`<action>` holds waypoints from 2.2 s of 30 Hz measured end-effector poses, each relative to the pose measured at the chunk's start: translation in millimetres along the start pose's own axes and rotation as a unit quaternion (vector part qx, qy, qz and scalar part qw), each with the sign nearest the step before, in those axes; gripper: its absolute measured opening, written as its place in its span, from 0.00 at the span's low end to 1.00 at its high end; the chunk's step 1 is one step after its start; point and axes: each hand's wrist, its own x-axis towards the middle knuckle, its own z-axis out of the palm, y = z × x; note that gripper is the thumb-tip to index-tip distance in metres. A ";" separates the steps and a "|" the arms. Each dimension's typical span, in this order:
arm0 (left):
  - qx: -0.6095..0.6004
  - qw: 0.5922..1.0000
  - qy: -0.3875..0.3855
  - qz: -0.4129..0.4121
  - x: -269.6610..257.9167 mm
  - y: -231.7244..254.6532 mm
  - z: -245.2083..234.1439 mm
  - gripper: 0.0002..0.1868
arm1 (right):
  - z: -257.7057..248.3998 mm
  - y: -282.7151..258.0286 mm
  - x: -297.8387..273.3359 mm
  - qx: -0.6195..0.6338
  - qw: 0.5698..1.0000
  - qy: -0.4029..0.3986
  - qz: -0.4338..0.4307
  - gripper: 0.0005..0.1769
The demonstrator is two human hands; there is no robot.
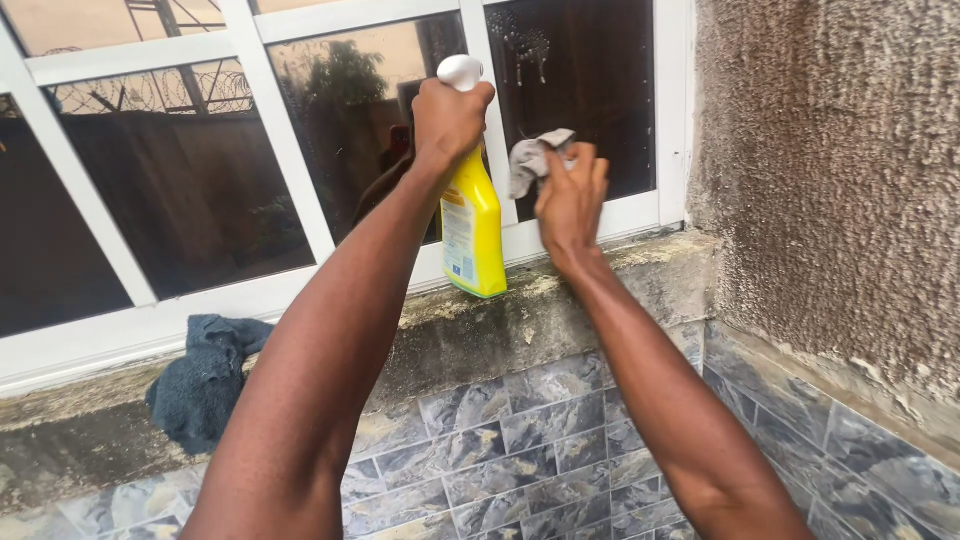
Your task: Cleaning the exterior of a window using a spray bottle and a cloth.
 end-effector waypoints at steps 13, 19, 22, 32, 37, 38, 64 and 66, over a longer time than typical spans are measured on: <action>-0.111 0.993 -0.031 -0.031 -25.3 -20.6 -6.5 0.15 | -18.6 -17.4 2.3 0.048 0.998 -0.011 -0.038 0.23; -0.101 0.993 -0.031 -0.056 -31.1 -23.1 -6.0 0.16 | -10.9 -20.1 17.7 0.087 0.989 -0.048 -0.105 0.23; -0.101 0.993 -0.030 -0.061 -30.7 -22.6 -5.2 0.16 | -5.5 -22.8 52.0 0.040 0.988 -0.020 -0.151 0.27; -0.075 0.996 -0.038 -0.039 -33.8 -26.0 -7.6 0.18 | 20.7 -5.2 150.5 -0.059 0.961 0.086 -0.258 0.34; -0.077 0.996 -0.030 -0.046 -33.6 -25.5 -6.8 0.17 | 24.6 38.2 163.6 -0.162 0.924 0.118 -0.327 0.38; -0.076 0.996 -0.029 -0.045 -33.4 -24.8 -6.7 0.17 | 19.8 41.2 165.2 -0.161 0.924 0.119 -0.327 0.38; -0.062 0.996 -0.022 -0.057 -37.8 -20.0 -8.5 0.19 | 27.2 83.9 172.4 -0.184 0.955 0.132 -0.190 0.15; -0.064 0.996 -0.020 -0.056 -37.6 -20.3 -7.6 0.19 | 23.6 107.1 178.6 -0.180 0.963 0.117 -0.165 0.12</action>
